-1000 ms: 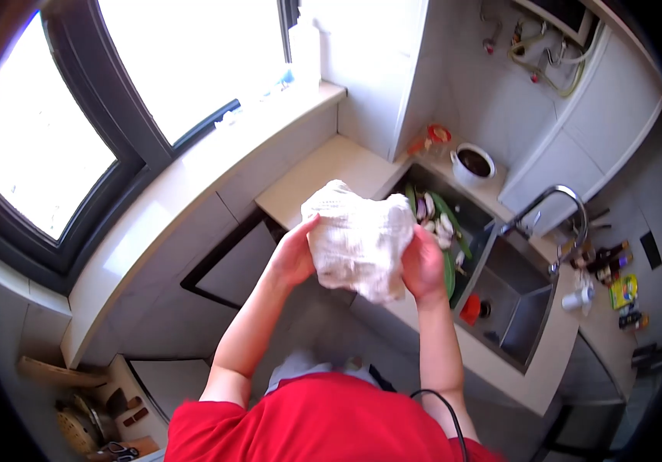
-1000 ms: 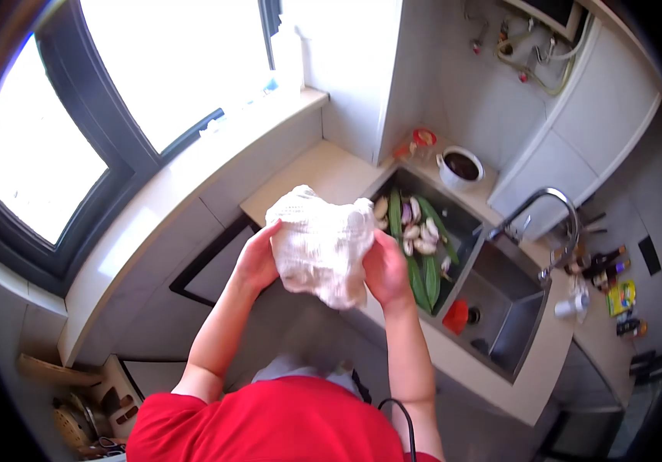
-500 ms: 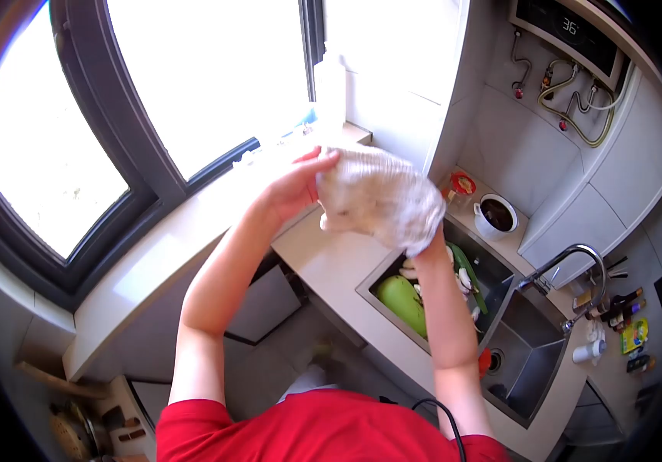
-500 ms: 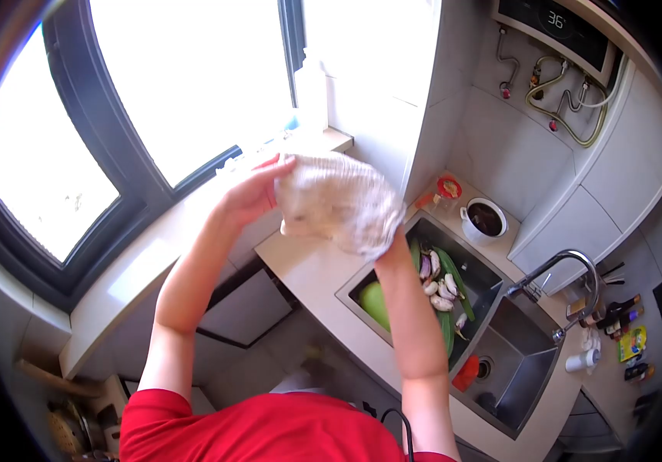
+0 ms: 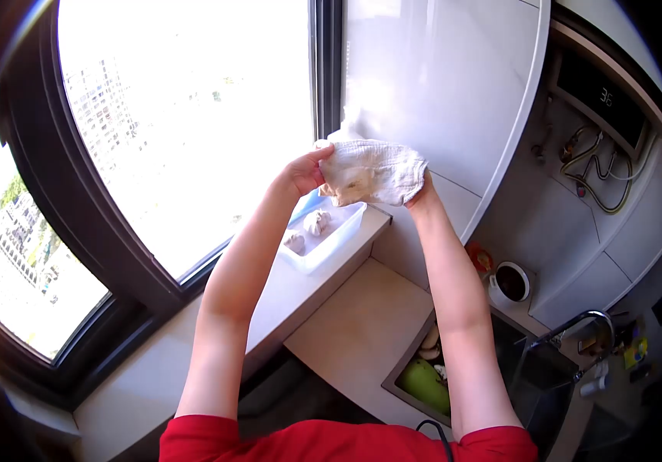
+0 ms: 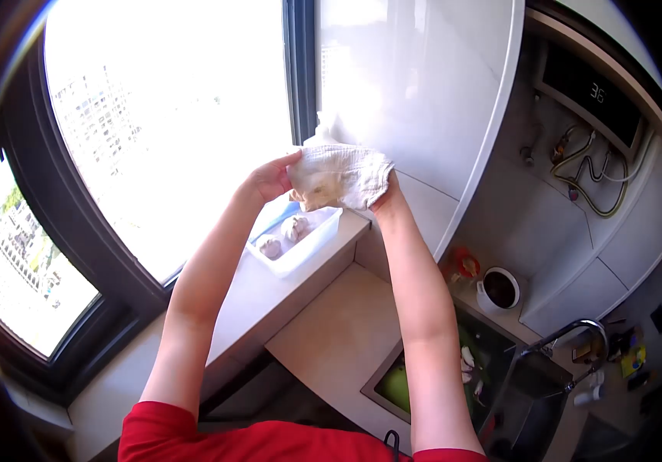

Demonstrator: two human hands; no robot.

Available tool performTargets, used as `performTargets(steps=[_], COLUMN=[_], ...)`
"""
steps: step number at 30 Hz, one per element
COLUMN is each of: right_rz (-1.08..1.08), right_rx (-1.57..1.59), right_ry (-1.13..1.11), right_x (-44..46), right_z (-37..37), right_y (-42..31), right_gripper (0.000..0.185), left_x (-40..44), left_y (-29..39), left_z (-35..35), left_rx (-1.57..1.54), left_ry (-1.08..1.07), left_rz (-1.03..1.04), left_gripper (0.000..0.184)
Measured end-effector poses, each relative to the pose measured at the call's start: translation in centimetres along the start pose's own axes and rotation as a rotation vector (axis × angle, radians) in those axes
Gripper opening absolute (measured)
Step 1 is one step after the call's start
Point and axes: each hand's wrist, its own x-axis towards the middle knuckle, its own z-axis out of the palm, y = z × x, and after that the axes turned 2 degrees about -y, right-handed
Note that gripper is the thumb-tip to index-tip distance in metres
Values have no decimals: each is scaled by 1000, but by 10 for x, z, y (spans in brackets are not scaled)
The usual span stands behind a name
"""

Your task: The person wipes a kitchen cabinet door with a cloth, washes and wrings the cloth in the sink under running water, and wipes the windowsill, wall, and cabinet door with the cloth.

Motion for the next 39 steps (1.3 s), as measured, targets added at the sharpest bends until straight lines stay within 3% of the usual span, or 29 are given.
performTargets(steps=[2, 4, 6, 7, 9, 10, 12, 14, 16, 17, 19, 22, 39], right_rz=[-37, -95, -115, -131, -141, -144, -155, -165, -150, -155, -176, -159, -160], right_rx=[-108, 36, -19, -70, -104, -137, -109, -84, -61, -60, -43, -42, 32], right_ry=[3, 163, 252, 347, 422, 500, 566, 634, 534, 535, 379, 362, 339], right_x=[19, 28, 39, 45, 49, 51, 57, 62, 68, 71, 78, 82, 93], right_z=[-17, -27, -24, -24, -13, -8, 2, -1, -10, -17, -33, -28, -25], right_y=[2, 1, -1, -2, -5, -5, -7, -7, -6, -4, 0, -1, 0], right_gripper=[39, 41, 41, 42, 43, 43, 44, 45, 47, 47, 49, 51, 55], left_x=[17, 31, 42, 50, 54, 53, 46, 63, 77, 76, 90, 92, 90], left_y=[6, 13, 20, 21, 26, 27, 32, 34, 34, 36, 32, 32, 16], left_z=[-14, -20, -21, -21, -7, 1, 21, 14, 9, 16, 4, 3, 1], left_rx=[3, 75, 338, 339, 1164, 1168, 1412, 1505, 1773, 1754, 1746, 1722, 1646], left_ry=[40, 83, 317, 313, 726, 725, 719, 619, 327, 299, 250, 207, 231], left_rz=[-82, -27, 45, 44, 295, 296, 593, 614, 728, 625, 654, 666, 707], left_gripper=[36, 39, 42, 42, 47, 47, 51, 55, 61, 63, 64, 65, 35])
